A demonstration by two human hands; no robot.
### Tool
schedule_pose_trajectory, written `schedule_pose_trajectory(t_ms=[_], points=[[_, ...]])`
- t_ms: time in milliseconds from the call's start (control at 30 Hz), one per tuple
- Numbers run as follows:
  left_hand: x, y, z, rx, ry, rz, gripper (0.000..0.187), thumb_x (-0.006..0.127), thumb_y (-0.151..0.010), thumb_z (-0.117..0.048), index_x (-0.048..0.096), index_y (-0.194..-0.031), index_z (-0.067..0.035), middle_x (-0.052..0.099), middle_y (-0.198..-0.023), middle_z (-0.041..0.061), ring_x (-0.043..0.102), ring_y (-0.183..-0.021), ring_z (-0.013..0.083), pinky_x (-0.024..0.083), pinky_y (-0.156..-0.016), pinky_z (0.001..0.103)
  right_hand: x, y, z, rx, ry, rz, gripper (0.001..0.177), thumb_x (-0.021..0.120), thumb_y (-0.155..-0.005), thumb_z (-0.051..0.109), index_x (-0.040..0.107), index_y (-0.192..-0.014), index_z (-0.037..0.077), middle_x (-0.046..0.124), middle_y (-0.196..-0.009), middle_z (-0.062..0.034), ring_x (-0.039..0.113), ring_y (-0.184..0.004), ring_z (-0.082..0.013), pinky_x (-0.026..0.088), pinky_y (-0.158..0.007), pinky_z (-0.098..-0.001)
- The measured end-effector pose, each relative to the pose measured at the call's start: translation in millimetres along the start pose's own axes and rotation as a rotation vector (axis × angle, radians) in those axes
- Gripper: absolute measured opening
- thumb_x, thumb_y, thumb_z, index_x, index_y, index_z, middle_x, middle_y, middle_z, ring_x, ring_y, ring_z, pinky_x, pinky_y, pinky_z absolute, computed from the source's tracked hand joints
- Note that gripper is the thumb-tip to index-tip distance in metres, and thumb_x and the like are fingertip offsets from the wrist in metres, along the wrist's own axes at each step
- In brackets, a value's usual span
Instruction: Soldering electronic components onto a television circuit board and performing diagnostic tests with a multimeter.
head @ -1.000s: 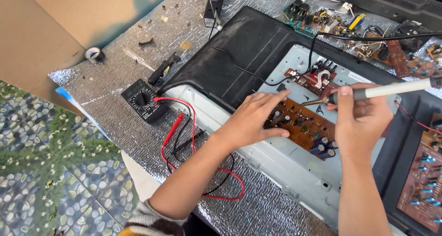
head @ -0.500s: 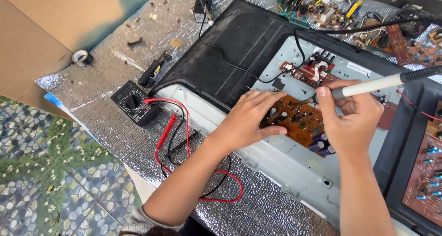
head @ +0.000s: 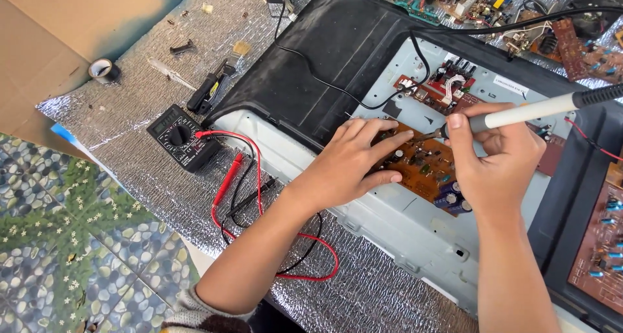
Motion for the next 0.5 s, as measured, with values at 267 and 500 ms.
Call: schedule_pose_trajectory(t_ms=[267, 500], points=[[-2.2, -1.0, -2.6, -0.017, 0.024, 0.015, 0.059, 0.059, -0.103, -0.044, 0.045, -0.152, -0.015, 0.047, -0.146, 0.014, 0.045, -0.130, 0.0361, 0.039, -0.109, 0.052, 0.1, 0.4, -3.7, -0.003, 0.014, -0.023, 0.014, 0.072, -0.114, 0.002, 0.067, -0.108, -0.010, 0.065, -0.081, -0.0144, 0.055, -0.061, -0.0158, 0.040, -0.057, -0.0264], [-4.2, -1.6, -3.4, -0.033, 0.058, 0.013, 0.058, 0.059, -0.102, -0.044, 0.046, -0.150, -0.014, 0.048, -0.146, 0.012, 0.046, -0.130, 0.0348, 0.039, -0.109, 0.051, 1.1, 1.8, -4.8, 0.024, -0.034, -0.061, 0.010, 0.070, -0.115, -0.005, 0.064, -0.109, -0.010, 0.068, -0.087, -0.0177, 0.069, -0.073, -0.0223, 0.051, -0.062, -0.0277]])
Point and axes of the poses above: each hand's wrist, its own y-axis away from the middle knuckle, its own x-axis out of the palm, z = x × y, the point moved 1 cm from there along -y, towards the middle knuckle
